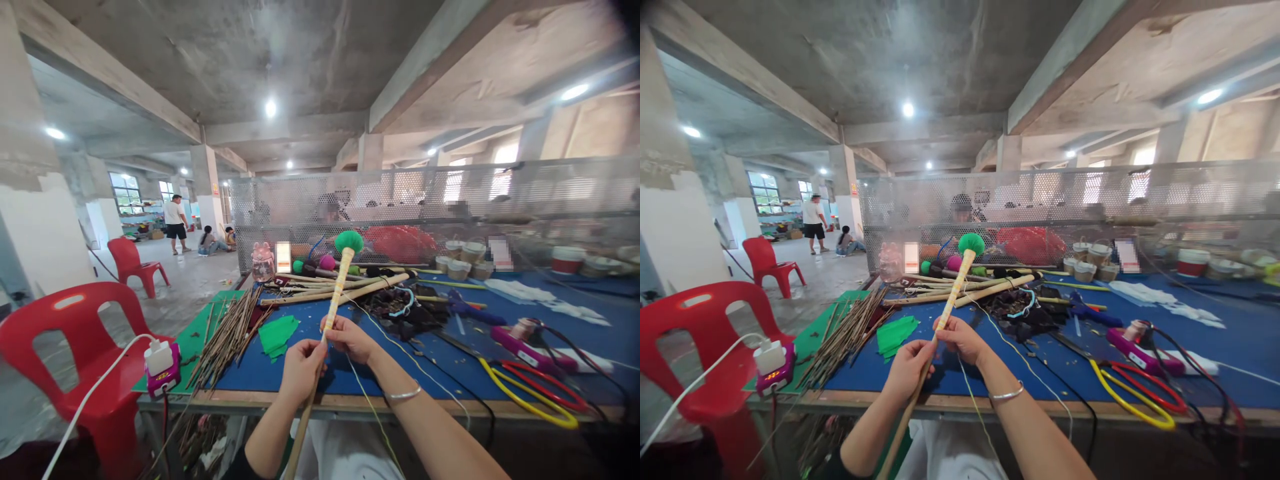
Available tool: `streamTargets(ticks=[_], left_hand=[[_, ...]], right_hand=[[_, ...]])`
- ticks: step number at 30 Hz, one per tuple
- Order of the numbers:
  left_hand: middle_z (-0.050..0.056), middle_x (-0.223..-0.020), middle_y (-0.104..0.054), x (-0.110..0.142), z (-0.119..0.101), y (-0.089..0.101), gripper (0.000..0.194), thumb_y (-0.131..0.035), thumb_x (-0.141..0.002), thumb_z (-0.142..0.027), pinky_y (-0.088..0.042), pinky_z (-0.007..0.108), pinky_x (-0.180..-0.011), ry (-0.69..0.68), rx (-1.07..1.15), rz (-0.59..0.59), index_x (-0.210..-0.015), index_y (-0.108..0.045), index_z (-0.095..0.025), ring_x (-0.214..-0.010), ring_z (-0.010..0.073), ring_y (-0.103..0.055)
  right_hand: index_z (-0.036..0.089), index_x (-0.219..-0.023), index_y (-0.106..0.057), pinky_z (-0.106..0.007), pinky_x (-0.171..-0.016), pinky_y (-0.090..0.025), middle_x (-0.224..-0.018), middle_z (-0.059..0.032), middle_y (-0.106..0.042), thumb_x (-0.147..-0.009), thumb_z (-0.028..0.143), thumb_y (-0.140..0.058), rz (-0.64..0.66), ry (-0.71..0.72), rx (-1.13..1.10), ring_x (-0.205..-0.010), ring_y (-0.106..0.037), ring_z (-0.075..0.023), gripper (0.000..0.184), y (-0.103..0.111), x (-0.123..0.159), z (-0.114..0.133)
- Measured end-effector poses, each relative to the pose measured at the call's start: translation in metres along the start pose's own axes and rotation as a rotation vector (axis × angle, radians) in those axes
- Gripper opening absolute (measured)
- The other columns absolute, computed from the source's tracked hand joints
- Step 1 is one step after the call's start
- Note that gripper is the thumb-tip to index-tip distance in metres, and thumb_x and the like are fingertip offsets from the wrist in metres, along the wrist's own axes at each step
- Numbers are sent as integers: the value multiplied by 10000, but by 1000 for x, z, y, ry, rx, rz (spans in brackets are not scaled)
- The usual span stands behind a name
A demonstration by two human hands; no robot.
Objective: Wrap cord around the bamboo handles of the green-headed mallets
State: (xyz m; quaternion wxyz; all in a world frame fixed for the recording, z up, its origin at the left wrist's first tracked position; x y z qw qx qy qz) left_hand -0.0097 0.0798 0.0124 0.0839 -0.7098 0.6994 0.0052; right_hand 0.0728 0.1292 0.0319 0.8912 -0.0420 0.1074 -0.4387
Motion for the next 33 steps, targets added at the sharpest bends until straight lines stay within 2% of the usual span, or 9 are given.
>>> streamTargets(ticks=[2, 4, 10, 13, 18, 21, 24, 28, 33], left_hand=[[27, -607, -586, -1, 5, -4, 424, -580, -635, -526, -340, 179, -383, 65, 49, 69, -726, -566, -113, -401, 63, -455], [29, -607, -588, -2, 9, -5, 443, -552, -648, -547, -328, 176, -373, 88, 45, 81, -735, -563, -113, -389, 58, -443], [-25, -610, -544, 0, -6, 7, 353, -721, -540, -358, -381, 171, -493, -205, -97, -131, -771, -566, -140, -508, 61, -458], [-24, -578, -536, 0, 0, 6, 374, -704, -557, -399, -378, 177, -448, -111, -29, -117, -772, -551, -134, -470, 67, -470], [-14, -587, -578, 2, -2, 0, 697, -665, -576, -499, -386, 190, -418, -9, 155, -27, -1123, -424, -140, -434, 96, -526], [9, -611, -595, 0, 2, -4, 689, -627, -610, -517, -379, 187, -405, 28, 145, 16, -1136, -409, -129, -426, 93, -521], [-16, -597, -560, -6, 6, 0, 615, -673, -584, -458, -379, 181, -416, -18, 85, -36, -1059, -467, -126, -441, 77, -494], [-52, -581, -522, -6, 1, 8, 638, -762, -493, -318, -380, 168, -469, -137, 30, -135, -1045, -496, -140, -477, 61, -479], [-24, -574, -565, 1, -1, 0, 767, -678, -593, -438, -377, 192, -437, -36, 133, -34, -1220, -366, -125, -456, 98, -521]], right_hand=[[152, -765, -474, -186, -349, -86, -488, 93, -386, -583, 338, -719, 0, -5, -6, -344, -210, -3, 357, 1, 0, -1], [152, -741, -465, -186, -347, -77, -465, 100, -361, -601, 339, -706, -16, -11, 16, -339, -195, -4, 336, 5, -2, -5], [152, -715, -458, -182, -353, -125, -504, 88, -409, -588, 319, -722, -63, 24, 88, -358, -243, -10, 337, 13, -5, -9], [155, -722, -458, -183, -345, -103, -493, 95, -386, -597, 317, -715, -44, 23, 54, -345, -215, -5, 328, 8, -3, -5], [163, -766, -456, -182, -337, -86, -471, 99, -391, -604, 317, -708, 16, -4, -7, -328, -209, -8, 337, 0, -2, -4], [163, -736, -438, -184, -334, -80, -452, 99, -394, -620, 318, -698, -8, -19, 33, -319, -201, -9, 324, 3, -4, -7], [157, -721, -440, -182, -338, -99, -480, 89, -425, -587, 315, -722, -52, -16, 72, -332, -235, -9, 350, 9, -5, -9], [153, -701, -446, -178, -355, -134, -502, 83, -433, -558, 314, -741, -70, 20, 79, -362, -270, -12, 365, 9, -3, -2], [159, -769, -466, -183, -342, -93, -482, 96, -406, -578, 339, -723, -15, 6, 17, -334, -211, -7, 367, 0, 0, 0]])
Point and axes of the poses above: each hand's wrist, its own x-axis away from the middle knuckle, its own y-axis out of the back of the hand, z = x × y, the point moved 9 cm from there along -x, towards the middle knuckle
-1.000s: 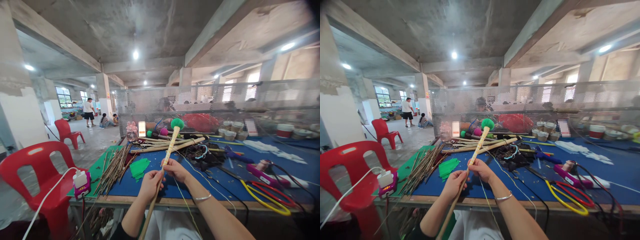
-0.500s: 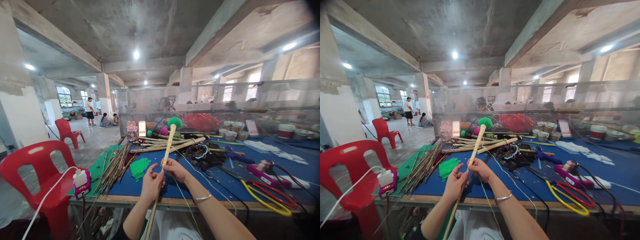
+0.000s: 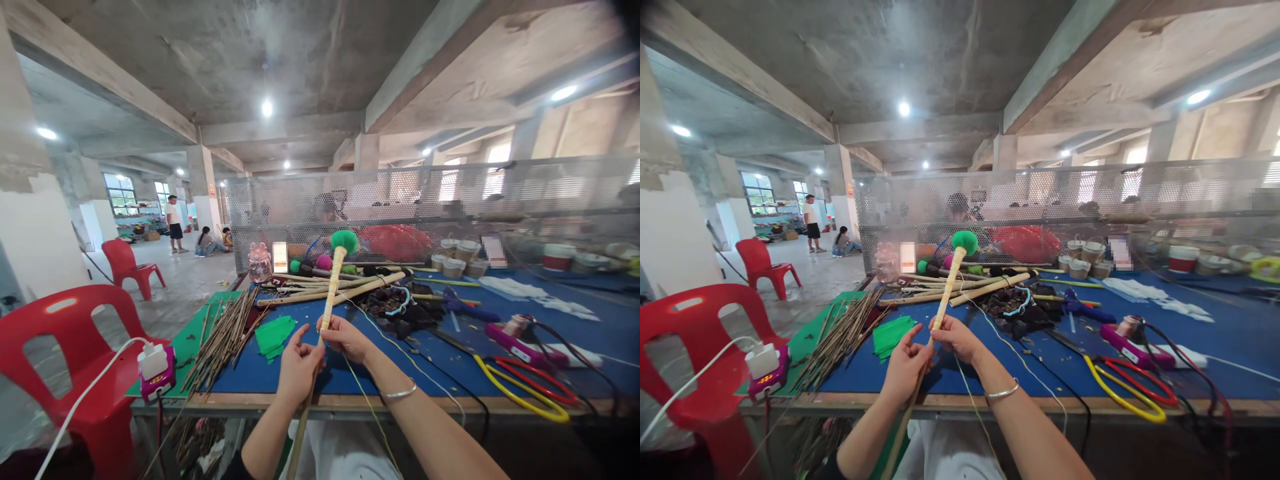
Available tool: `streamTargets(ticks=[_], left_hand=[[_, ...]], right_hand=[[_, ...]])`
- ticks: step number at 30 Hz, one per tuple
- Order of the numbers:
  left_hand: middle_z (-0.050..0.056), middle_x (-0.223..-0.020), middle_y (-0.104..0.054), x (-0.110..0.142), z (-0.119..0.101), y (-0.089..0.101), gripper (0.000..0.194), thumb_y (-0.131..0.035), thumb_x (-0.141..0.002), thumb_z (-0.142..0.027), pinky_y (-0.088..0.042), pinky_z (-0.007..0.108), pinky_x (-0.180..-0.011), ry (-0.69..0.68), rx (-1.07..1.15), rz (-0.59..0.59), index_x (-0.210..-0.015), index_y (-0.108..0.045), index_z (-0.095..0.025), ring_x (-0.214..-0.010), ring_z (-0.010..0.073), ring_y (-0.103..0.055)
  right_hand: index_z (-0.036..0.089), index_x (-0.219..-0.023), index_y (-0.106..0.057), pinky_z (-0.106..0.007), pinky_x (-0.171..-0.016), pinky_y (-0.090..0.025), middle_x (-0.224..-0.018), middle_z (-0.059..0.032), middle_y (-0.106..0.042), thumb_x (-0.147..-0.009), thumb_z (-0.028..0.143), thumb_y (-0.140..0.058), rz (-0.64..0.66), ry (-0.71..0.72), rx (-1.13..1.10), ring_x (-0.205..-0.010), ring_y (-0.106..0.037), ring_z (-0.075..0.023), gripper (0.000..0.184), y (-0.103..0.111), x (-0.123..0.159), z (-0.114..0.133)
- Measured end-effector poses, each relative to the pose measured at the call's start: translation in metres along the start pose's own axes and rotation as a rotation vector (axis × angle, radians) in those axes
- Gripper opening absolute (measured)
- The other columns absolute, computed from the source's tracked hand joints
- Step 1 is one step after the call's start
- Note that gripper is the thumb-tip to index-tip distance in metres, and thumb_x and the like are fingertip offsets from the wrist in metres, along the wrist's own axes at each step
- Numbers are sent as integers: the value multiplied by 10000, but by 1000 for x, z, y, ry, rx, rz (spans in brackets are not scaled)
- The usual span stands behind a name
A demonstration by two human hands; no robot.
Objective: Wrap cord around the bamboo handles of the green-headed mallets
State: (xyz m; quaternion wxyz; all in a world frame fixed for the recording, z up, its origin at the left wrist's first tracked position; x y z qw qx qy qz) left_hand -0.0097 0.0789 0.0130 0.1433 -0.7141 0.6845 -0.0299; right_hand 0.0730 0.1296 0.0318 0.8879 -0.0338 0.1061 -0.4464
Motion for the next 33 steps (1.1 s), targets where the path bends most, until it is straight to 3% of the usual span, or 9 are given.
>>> streamTargets(ticks=[4, 7, 10, 15, 19, 22, 25, 29, 33], left_hand=[[12, -627, -589, 0, 4, -5, 678, -608, -649, -485, -374, 196, -422, 41, -32, 48, -1187, -407, -125, -457, 101, -525], [-10, -652, -560, -3, -3, 1, 586, -681, -597, -394, -404, 187, -492, -96, -142, -30, -1088, -492, -138, -530, 83, -513], [-43, -627, -529, -1, -9, 7, 643, -732, -542, -306, -407, 172, -542, -181, -152, -107, -1108, -473, -145, -551, 69, -496], [-29, -599, -576, 2, -5, 3, 817, -682, -591, -417, -411, 200, -478, -47, 14, -38, -1266, -311, -141, -486, 95, -524], [25, -644, -631, 4, -4, 0, 837, -631, -620, -489, -429, 219, -463, 32, 52, 1, -1291, -268, -146, -481, 119, -559], [11, -650, -607, 4, -5, 1, 722, -631, -632, -466, -397, 180, -419, -4, -9, -9, -1223, -364, -147, -481, 95, -536], [-32, -628, -553, 3, -9, 6, 695, -721, -555, -371, -360, 142, -404, -105, -43, -78, -1149, -440, -147, -482, 61, -497], [-50, -580, -553, 2, -7, 5, 801, -727, -552, -363, -381, 160, -423, -78, 28, -78, -1229, -359, -144, -451, 66, -495], [4, -615, -615, 5, -8, 2, 821, -676, -612, -410, -434, 205, -475, -20, 97, -40, -1277, -280, -134, -481, 107, -560]], right_hand=[[156, -723, -458, -176, -344, -118, -484, 86, -436, -577, 337, -723, -27, -5, 29, -337, -245, -10, 352, 4, -3, -5], [151, -701, -460, -170, -373, -198, -537, 64, -489, -533, 311, -751, -74, 21, 44, -392, -345, -25, 372, 9, -5, -6], [147, -715, -470, -171, -364, -183, -540, 66, -489, -544, 293, -748, -78, 29, 45, -381, -323, -17, 358, 9, -4, -4], [149, -799, -495, -185, -340, -94, -489, 94, -406, -594, 302, -715, 36, -7, -57, -333, -211, -2, 337, 0, -2, -2], [148, -794, -500, -185, -347, -76, -428, 114, -318, -626, 300, -692, 75, -26, -84, -332, -172, -8, 297, -1, -2, -5], [147, -756, -487, -184, -343, -84, -452, 101, -366, -620, 295, -697, 31, -20, -41, -333, -198, -6, 290, 4, -3, -7], [145, -742, -481, -182, -342, -105, -486, 89, -410, -603, 288, -713, -9, 0, -4, -341, -232, -5, 306, 6, -3, -6], [146, -806, -494, -181, -342, -99, -490, 96, -390, -618, 301, -707, 32, 9, -48, -342, -212, -4, 323, 0, -1, -2], [144, -887, -496, -180, -339, -82, -471, 99, -375, -638, 320, -690, 93, -47, -107, -335, -197, -8, 362, -8, 0, -4]])
Point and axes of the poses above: each hand's wrist, its own x-axis away from the middle knuckle, its own y-axis out of the back of the hand, z = x × y, the point moved 9 cm from there along -x, towards the middle knuckle
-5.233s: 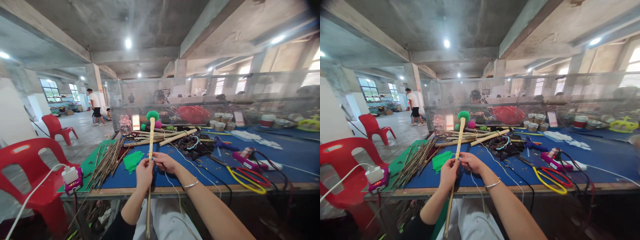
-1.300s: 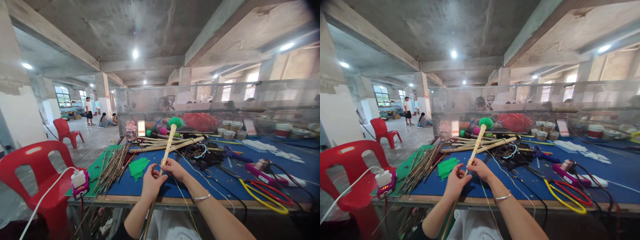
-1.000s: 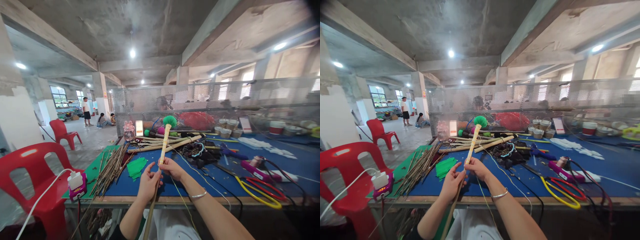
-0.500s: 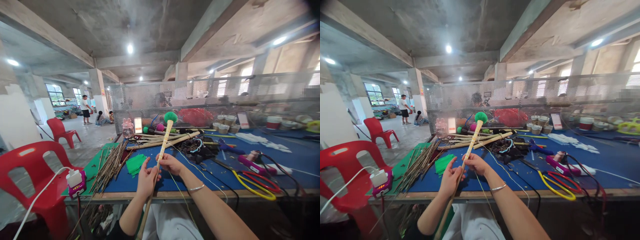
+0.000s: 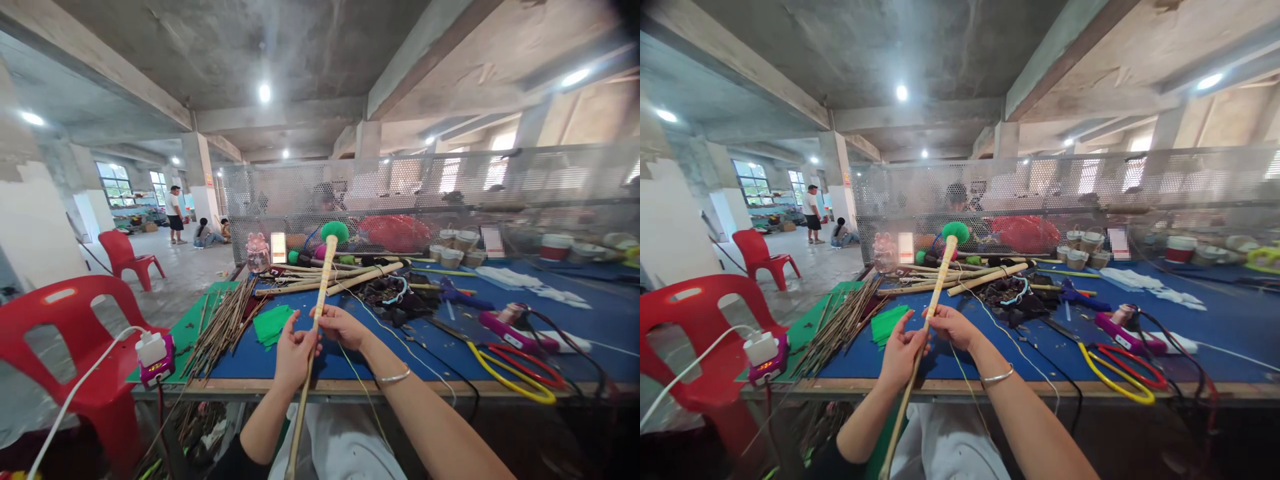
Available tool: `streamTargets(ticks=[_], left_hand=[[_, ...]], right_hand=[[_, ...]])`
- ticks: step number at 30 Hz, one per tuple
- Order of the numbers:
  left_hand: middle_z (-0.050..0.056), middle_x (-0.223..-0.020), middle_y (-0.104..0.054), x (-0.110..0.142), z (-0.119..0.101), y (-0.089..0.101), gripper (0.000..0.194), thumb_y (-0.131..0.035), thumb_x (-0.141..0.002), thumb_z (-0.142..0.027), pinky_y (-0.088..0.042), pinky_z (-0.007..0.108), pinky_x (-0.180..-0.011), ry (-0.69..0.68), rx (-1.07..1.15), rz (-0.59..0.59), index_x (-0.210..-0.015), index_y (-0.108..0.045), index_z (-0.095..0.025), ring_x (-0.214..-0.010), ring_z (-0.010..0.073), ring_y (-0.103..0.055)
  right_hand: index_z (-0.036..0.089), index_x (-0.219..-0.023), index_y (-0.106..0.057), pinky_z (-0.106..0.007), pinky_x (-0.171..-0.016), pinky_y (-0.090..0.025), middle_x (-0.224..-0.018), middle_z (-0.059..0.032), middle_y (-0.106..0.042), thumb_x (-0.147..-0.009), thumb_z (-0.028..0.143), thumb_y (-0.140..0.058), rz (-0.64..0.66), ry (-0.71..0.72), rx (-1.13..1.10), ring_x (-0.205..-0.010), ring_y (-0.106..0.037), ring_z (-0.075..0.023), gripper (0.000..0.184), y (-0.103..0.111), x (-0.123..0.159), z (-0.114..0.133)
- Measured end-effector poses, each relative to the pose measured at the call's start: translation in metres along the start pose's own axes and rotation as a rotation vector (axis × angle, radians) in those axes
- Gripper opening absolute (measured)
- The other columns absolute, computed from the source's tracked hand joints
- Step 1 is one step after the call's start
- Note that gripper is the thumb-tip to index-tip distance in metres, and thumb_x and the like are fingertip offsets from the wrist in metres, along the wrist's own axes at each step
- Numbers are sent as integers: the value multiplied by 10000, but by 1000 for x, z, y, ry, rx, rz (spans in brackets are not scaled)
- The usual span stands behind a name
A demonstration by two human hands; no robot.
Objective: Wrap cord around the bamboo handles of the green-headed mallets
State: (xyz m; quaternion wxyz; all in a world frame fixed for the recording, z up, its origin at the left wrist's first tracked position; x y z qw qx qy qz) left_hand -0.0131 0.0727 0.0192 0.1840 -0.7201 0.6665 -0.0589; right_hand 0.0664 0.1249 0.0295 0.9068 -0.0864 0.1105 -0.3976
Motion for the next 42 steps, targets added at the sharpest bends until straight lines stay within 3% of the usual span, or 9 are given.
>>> streamTargets(ticks=[6, 10, 13, 18, 22, 28, 32, 38, 42], left_hand=[[4, -651, -609, 0, 2, -5, 642, -577, -700, -446, -408, 187, -420, 0, -55, 61, -1225, -331, -171, -459, 102, -558], [-30, -589, -556, -5, 4, -1, 439, -698, -585, -373, -350, 156, -397, -52, -202, -1, -910, -528, -132, -423, 56, -487], [-25, -525, -536, -7, 9, 0, 342, -706, -566, -369, -352, 158, -398, 6, -243, -2, -740, -556, -115, -431, 63, -483], [-9, -561, -558, -3, 9, -9, 385, -642, -612, -458, -355, 162, -378, 110, -91, 140, -762, -555, -114, -403, 55, -469], [2, -562, -561, -2, 14, -13, 404, -584, -646, -504, -322, 163, -350, 158, -76, 225, -757, -552, -117, -376, 54, -446], [-38, -552, -509, -6, 3, -2, 339, -689, -572, -405, -329, 153, -398, -100, -307, 20, -738, -566, -136, -438, 46, -413], [-37, -518, -500, -5, 9, -3, 344, -657, -604, -430, -318, 164, -369, 9, -261, 48, -732, -551, -128, -393, 49, -409], [-60, -431, -445, 0, 11, -17, 447, -562, -657, -533, -230, 164, -309, 155, -91, 254, -820, -562, -116, -293, 38, -336], [-44, -506, -493, -3, 5, -12, 433, -612, -628, -498, -282, 165, -357, 33, -190, 143, -851, -581, -128, -366, 44, -393]], right_hand=[[151, -764, -468, -181, -332, -66, -431, 109, -331, -651, 350, -677, -9, -14, 45, -322, -184, -8, 310, -1, -3, -5], [139, -767, -481, -174, -341, -110, -520, 79, -421, -626, 326, -703, -102, 57, 105, -355, -250, -5, 322, 11, -5, -1], [139, -779, -495, -180, -337, -96, -526, 82, -416, -621, 310, -710, -134, 92, 97, -348, -222, 0, 317, 14, -3, 3], [136, -890, -529, -178, -343, -64, -465, 97, -335, -651, 343, -683, -11, 14, -62, -355, -175, -13, 352, 1, 1, 2], [136, -790, -525, -180, -343, -75, -462, 84, -369, -650, 345, -682, -22, 33, -51, -347, -198, -13, 296, 3, 1, 3], [150, -720, -495, -187, -340, -89, -456, 94, -349, -639, 303, -699, -140, 95, 28, -342, -214, -14, 267, 18, -1, 4], [145, -806, -519, -187, -340, -80, -472, 95, -352, -655, 328, -685, -89, 80, -10, -343, -190, -9, 290, 9, 1, 7], [130, -833, -519, -184, -340, -78, -431, 103, -326, -636, 357, -689, -19, 49, -48, -339, -187, -15, 346, -1, 2, 8], [149, -743, -483, -182, -337, -73, -439, 105, -334, -617, 336, -705, -139, 81, 25, -331, -185, -6, 316, 14, 1, 8]])
Point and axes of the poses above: each hand's wrist, its own x-axis away from the middle knuckle, its own y-axis out of the back of the hand, z = x × y, the point moved 9 cm from there along -x, towards the middle knuckle
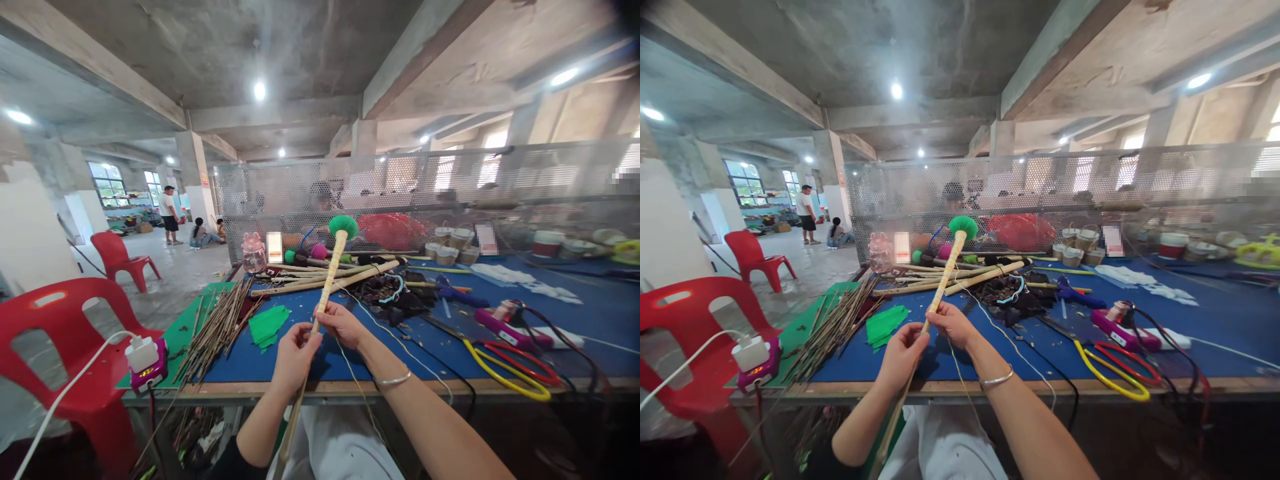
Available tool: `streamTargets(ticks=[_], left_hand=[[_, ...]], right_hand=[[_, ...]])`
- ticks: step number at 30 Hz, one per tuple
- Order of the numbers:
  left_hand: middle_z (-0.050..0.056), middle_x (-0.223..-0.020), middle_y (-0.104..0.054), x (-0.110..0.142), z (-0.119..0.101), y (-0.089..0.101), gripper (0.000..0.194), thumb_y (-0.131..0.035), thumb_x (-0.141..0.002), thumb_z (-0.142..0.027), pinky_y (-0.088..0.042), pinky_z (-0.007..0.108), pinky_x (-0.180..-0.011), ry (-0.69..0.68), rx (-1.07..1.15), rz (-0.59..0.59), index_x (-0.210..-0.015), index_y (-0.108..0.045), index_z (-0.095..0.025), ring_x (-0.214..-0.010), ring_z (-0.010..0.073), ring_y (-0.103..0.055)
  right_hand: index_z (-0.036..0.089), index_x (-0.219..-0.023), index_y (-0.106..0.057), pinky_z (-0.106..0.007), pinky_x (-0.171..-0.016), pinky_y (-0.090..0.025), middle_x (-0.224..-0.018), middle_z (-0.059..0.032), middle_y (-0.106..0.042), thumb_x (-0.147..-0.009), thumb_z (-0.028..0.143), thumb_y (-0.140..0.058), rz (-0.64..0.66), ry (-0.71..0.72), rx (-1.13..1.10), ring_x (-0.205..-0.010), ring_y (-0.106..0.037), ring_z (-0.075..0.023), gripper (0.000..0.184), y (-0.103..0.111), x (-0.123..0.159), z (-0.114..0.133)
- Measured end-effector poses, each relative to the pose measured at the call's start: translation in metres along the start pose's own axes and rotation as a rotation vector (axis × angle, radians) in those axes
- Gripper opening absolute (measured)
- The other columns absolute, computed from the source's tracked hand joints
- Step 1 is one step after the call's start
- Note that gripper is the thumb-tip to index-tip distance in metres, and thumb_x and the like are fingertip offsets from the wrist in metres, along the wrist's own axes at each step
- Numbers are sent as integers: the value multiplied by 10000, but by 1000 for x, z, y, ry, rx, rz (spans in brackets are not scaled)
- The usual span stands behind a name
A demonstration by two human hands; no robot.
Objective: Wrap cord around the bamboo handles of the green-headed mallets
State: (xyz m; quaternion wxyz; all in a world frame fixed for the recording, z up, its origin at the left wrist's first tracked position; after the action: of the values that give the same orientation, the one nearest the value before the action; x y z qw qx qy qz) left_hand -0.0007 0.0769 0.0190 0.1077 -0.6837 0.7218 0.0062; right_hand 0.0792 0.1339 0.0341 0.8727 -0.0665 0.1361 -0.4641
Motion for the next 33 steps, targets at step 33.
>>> streamTargets(ticks=[33], left_hand=[[2, -629, -587, 6, -11, 10, 342, -660, -603, -416, -381, 195, -485, -177, -221, -186, -807, -593, -149, -509, 93, -492]], right_hand=[[154, -698, -450, -184, -343, -82, -475, 95, -377, -599, 338, -708, -38, -13, 154, -346, -207, -5, 331, 4, -4, -4]])
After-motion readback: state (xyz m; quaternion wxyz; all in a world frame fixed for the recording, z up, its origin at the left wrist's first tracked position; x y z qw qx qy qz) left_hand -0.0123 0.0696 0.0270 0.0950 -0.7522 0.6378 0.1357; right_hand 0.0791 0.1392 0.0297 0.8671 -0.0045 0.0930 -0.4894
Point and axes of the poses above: each hand's wrist, its own x-axis away from the middle knuckle, its own y-axis out of the back of the hand, z = x × y, the point moved 9 cm from there along -x, towards the middle knuckle
